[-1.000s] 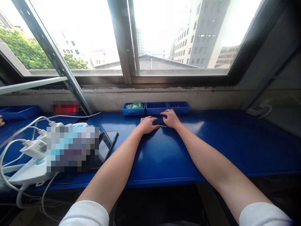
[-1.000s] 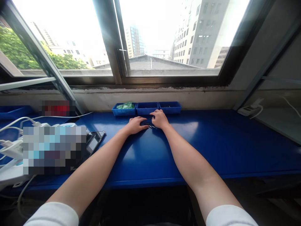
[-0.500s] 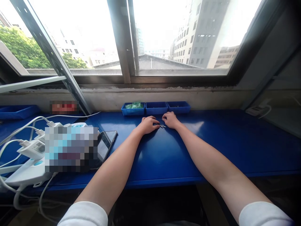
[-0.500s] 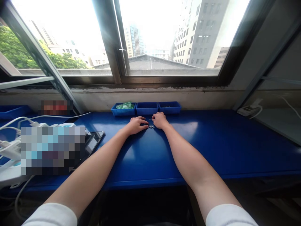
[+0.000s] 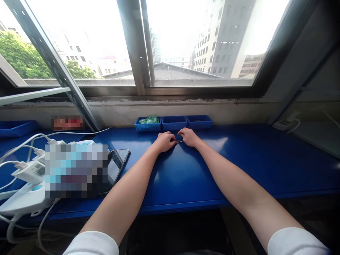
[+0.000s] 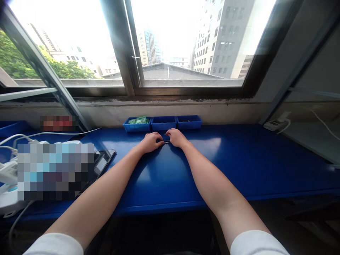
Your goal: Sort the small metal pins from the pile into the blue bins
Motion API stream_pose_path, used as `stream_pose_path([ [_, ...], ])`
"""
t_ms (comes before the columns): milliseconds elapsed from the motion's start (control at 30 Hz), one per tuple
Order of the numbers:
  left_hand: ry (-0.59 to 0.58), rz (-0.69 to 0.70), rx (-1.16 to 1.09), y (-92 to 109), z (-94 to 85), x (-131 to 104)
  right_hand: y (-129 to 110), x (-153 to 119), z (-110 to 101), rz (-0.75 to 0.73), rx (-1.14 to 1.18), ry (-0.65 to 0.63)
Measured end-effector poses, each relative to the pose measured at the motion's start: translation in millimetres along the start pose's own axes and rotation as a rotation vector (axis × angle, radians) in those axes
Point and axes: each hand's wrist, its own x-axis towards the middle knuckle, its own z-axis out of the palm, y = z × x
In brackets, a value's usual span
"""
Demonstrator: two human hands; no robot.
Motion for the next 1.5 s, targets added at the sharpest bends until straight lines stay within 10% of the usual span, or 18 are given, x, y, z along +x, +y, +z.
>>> stream_pose_path([
  [700, 0.051, -0.007, 0.021, -0.3, 2.4, 1.5, -11.3, -2.7, 2.3, -0.064, 0.188, 0.126],
  [1033, 0.193, 0.076, 0.011, 0.8, -2.9, 2.2, -27.7, -1.5, -2.4, 0.099, 0.795, 0.072],
  [1500, 0.261, 0.080, -0.032, 0.8, -2.6, 4.5, -26.1, 1.1, -1.7, 0.172, 0.720, 0.139],
])
